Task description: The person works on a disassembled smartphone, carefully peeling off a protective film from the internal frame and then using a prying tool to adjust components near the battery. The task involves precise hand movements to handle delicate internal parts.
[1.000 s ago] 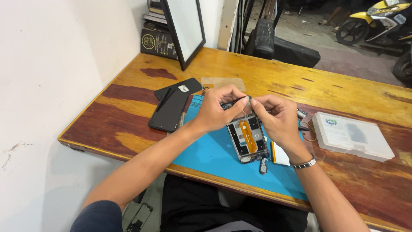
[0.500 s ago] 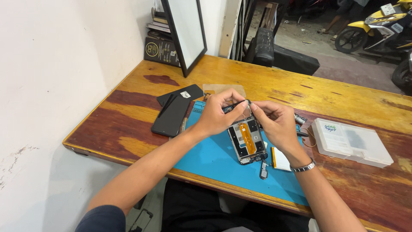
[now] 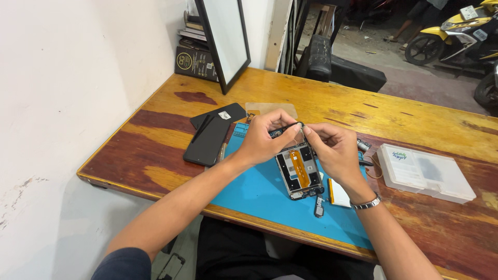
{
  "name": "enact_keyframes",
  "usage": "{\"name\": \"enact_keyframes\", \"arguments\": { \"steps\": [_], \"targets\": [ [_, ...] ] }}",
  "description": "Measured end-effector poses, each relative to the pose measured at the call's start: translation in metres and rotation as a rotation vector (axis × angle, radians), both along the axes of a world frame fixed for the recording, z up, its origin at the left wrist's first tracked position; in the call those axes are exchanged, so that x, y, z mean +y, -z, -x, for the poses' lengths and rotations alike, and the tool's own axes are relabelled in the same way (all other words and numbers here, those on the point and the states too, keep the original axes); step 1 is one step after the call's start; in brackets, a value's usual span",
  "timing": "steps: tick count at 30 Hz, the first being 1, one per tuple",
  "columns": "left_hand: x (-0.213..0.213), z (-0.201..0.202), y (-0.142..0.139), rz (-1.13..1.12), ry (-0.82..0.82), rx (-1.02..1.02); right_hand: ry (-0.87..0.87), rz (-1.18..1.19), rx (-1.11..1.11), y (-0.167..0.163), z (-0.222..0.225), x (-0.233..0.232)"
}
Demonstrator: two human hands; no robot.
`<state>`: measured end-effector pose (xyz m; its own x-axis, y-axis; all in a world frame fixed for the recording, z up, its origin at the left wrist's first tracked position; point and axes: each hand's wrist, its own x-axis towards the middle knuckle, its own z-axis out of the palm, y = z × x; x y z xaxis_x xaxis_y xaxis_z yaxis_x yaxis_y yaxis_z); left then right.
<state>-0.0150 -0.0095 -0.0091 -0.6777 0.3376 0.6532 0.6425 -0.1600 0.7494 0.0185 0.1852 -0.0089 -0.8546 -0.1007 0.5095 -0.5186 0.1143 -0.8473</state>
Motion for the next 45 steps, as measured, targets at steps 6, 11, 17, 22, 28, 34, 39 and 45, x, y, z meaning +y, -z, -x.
{"name": "enact_keyframes", "arguments": {
  "steps": [6,11,17,22,28,34,39,45],
  "targets": [
    [-0.0009,0.0027,0.0008,-0.004,0.05,-0.034,-0.006,0.002,0.002,0.0009,0.0015,-0.0005],
    [-0.0008,0.003,0.0016,-0.024,0.063,-0.076,0.002,-0.002,0.027,0.0013,0.002,-0.0019],
    [-0.0024,0.0009,0.0006,-0.022,0.053,-0.033,0.013,-0.026,0.008,-0.0016,-0.0012,-0.002],
    [-0.0011,0.0,-0.0013,-0.021,0.046,-0.078,0.011,-0.005,-0.004,-0.004,-0.0011,-0.0044],
    [0.0006,-0.0004,0.0028,-0.035,-0.032,-0.006,0.006,-0.001,-0.052,-0.0007,-0.0006,-0.0027],
    [0.0014,-0.0002,0.0042,-0.038,0.001,-0.06,-0.01,0.025,-0.056,0.0031,0.0025,0.0004],
    [0.0012,-0.0009,0.0026,-0.029,0.013,-0.065,-0.011,0.032,-0.051,0.0048,0.0038,0.0016],
    [0.0011,-0.0001,0.002,-0.021,0.02,-0.071,-0.023,0.031,-0.049,0.0048,0.0042,0.0018]
  ]
}}
